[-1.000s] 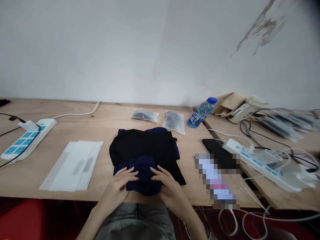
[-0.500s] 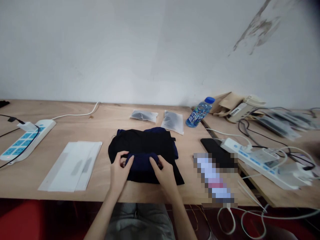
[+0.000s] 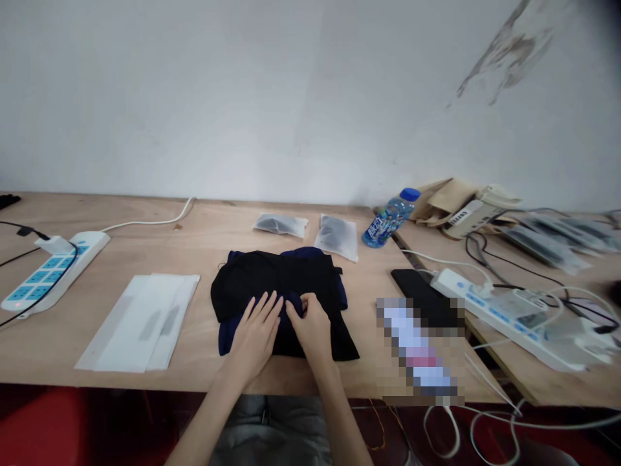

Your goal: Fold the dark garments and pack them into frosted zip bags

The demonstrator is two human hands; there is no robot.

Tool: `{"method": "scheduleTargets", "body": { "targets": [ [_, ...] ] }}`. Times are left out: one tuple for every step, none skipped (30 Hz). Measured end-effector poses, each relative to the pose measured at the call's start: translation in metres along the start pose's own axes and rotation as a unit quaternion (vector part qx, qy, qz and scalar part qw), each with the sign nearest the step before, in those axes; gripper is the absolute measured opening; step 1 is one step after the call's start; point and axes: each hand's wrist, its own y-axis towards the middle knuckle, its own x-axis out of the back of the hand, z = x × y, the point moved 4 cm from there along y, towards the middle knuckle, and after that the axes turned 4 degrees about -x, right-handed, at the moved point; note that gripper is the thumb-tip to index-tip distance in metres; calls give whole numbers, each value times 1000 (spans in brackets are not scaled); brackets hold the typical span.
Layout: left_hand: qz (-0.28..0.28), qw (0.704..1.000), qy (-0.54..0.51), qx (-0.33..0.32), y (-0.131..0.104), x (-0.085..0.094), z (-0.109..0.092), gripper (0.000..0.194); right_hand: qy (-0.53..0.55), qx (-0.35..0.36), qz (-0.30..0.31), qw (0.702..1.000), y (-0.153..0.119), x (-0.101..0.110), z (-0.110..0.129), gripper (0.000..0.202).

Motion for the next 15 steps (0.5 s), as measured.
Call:
{"method": "scheduleTargets", "body": {
  "targets": [
    [7, 1000, 13, 14, -2, -3, 1, 54, 6, 13, 11, 1000, 2, 1, 0, 24],
    [11, 999, 26, 27, -4, -6, 3, 54, 14, 30, 31, 999, 5, 2, 0, 23],
    [13, 999, 37, 37, -6, -8, 5, 55, 21, 48, 60, 997, 8, 3, 1, 23],
    [14, 998, 44, 45, -8, -9, 7, 55, 29, 66, 92, 993, 12, 3, 1, 23],
    [14, 998, 48, 49, -10, -10, 8, 55, 35, 80, 120, 989, 16, 4, 2, 23],
    [15, 997, 49, 52, -11, -10, 9, 55, 40, 89, 142, 985, 20, 6, 2, 22],
    [17, 997, 47, 52, -12, -9, 9, 56, 42, 94, 157, 982, 25, 8, 4, 21],
    [19, 998, 46, 50, -12, -9, 9, 56, 41, 99, 168, 980, 29, 9, 6, 20],
    [22, 998, 44, 48, -11, -8, 9, 56, 38, 106, 174, 978, 33, 11, 8, 19],
    [24, 998, 42, 46, -11, -8, 8, 56, 33, 119, 176, 977, 37, 12, 12, 17],
    [26, 998, 38, 44, -10, -7, 8, 56, 28, 138, 178, 974, 40, 13, 17, 15],
    [27, 998, 33, 43, -9, -7, 8, 55, 23, 162, 180, 970, 42, 13, 22, 14],
    [28, 998, 26, 44, -9, -6, 8, 55, 17, 189, 186, 964, 43, 12, 27, 11],
    [28, 998, 17, 46, -9, -6, 9, 54, 10, 212, 194, 958, 44, 11, 31, 10],
    [27, 998, 6, 49, -10, -5, 10, 53, 1, 230, 208, 951, 44, 9, 35, 9]
  ]
}}
